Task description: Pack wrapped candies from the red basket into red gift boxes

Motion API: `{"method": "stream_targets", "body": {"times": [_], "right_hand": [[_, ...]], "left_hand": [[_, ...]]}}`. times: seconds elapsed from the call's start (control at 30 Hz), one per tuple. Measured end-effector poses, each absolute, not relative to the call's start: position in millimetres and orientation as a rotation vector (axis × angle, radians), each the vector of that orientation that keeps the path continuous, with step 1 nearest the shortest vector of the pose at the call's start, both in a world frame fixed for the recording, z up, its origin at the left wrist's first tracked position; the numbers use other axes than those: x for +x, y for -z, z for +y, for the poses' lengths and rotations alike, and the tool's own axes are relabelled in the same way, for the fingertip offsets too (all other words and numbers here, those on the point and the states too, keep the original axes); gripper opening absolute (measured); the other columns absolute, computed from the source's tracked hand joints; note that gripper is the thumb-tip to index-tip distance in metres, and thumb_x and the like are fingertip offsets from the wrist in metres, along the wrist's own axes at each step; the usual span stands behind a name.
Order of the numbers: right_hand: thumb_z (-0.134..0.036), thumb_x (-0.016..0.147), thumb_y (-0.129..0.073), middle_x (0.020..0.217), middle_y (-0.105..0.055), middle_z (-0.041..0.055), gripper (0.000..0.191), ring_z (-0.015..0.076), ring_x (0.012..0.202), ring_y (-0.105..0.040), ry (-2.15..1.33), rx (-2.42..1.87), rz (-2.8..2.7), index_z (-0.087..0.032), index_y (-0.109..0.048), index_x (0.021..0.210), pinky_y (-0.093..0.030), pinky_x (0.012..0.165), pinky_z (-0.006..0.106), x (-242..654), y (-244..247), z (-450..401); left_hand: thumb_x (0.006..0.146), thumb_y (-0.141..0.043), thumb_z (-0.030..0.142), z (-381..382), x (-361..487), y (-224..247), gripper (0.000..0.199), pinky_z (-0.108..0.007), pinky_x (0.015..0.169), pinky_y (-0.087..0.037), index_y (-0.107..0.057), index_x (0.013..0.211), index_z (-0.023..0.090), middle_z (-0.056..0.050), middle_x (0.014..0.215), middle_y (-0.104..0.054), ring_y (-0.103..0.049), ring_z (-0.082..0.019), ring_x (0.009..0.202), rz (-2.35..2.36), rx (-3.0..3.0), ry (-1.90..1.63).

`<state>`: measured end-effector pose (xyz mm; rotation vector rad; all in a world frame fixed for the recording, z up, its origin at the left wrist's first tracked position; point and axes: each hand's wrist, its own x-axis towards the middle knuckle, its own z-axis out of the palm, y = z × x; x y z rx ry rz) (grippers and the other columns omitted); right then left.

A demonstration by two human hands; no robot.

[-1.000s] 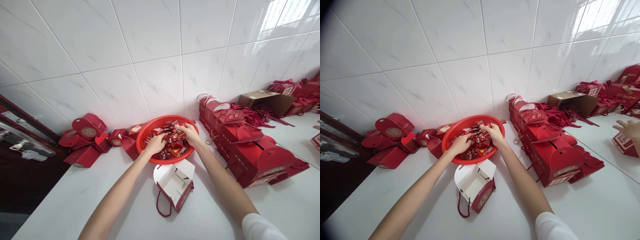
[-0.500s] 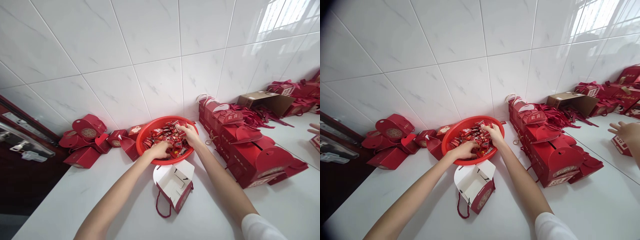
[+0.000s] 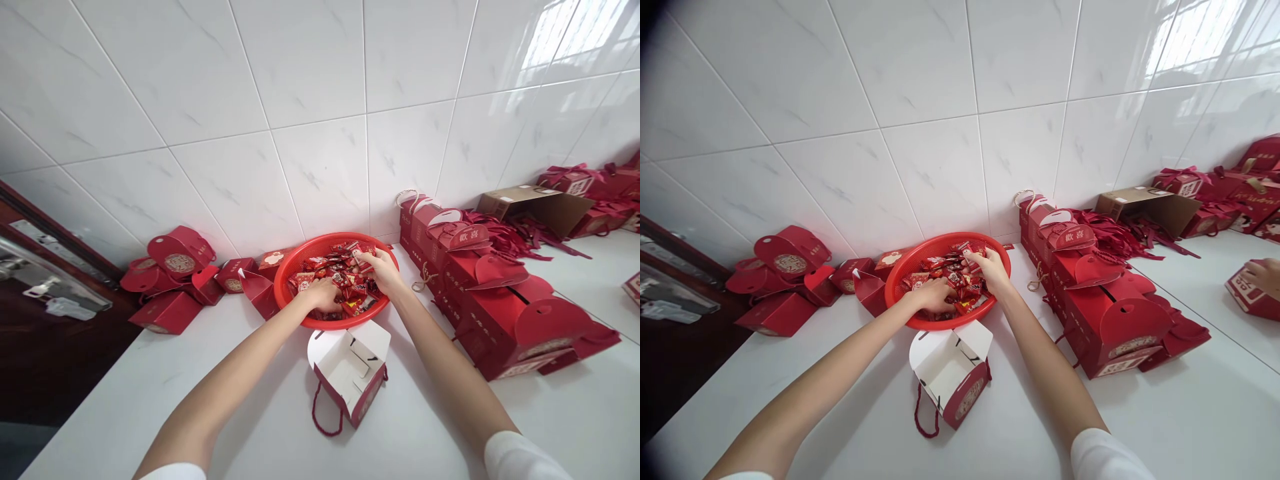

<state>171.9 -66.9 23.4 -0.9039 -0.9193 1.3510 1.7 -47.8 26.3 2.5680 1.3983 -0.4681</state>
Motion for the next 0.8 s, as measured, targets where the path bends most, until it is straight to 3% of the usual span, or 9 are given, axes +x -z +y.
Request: {"method": "stream_targets", "body": {"times": [0.2,0.33,0.43,0.57,0.67,0.8], "right_hand": [[-0.039,0.058,-0.084,0.068,-0.069,0.0019,0.034,0.0141,0.056,-0.062,-1.351,-0.903,-0.914,-0.018,-0.064,0.076,-0.045,0.048,0.023,171,-24,-66],[-0.040,0.057,-0.084,0.068,-0.069,0.0019,0.035,0.0141,0.056,-0.062,-1.353,-0.892,-0.920,-0.018,-0.064,0.075,-0.045,0.048,0.023,171,-23,-65],[-0.041,0.056,-0.085,0.066,-0.068,0.0013,0.035,0.0138,0.056,-0.062,-1.356,-0.883,-0.930,-0.018,-0.064,0.073,-0.046,0.048,0.023,172,-22,-65],[-0.043,0.057,-0.084,0.067,-0.068,0.0014,0.035,0.0139,0.058,-0.062,-1.371,-0.862,-0.963,-0.018,-0.066,0.074,-0.047,0.050,0.023,173,-21,-64],[-0.043,0.056,-0.086,0.069,-0.069,0.0014,0.037,0.0146,0.059,-0.062,-1.410,-0.839,-0.987,-0.019,-0.066,0.075,-0.047,0.051,0.024,172,-25,-66],[-0.043,0.060,-0.086,0.075,-0.070,0.0018,0.037,0.0155,0.062,-0.064,-1.484,-0.737,-1.064,-0.019,-0.066,0.079,-0.049,0.055,0.026,167,-38,-78]], "left_hand": [[0.071,-0.067,0.014,-48,-2,-26,0.016,-0.033,0.080,-0.052,-0.077,0.083,0.020,-0.009,0.094,-0.075,-0.071,-0.028,0.092,1.352,2.504,0.349],[0.068,-0.067,0.009,-49,-8,-27,0.027,-0.029,0.071,-0.052,-0.077,0.090,0.021,-0.005,0.083,-0.077,-0.072,-0.025,0.079,1.316,2.442,0.246],[0.070,-0.069,0.014,-46,-13,-27,0.029,-0.030,0.071,-0.053,-0.078,0.097,0.020,-0.005,0.086,-0.078,-0.072,-0.025,0.080,1.286,2.395,0.138],[0.076,-0.073,0.035,-48,-20,-26,0.026,-0.036,0.084,-0.056,-0.077,0.095,0.018,-0.008,0.097,-0.078,-0.071,-0.026,0.092,1.189,1.997,-0.620],[0.068,-0.081,0.048,-61,-24,-30,0.038,-0.037,0.088,-0.056,-0.075,0.089,0.016,-0.007,0.096,-0.077,-0.070,-0.025,0.093,1.059,1.595,-1.082],[0.055,-0.090,0.045,-87,-21,-42,0.044,-0.036,0.085,-0.058,-0.072,0.084,0.016,-0.001,0.082,-0.071,-0.067,-0.019,0.084,0.948,1.256,-1.270]]}}
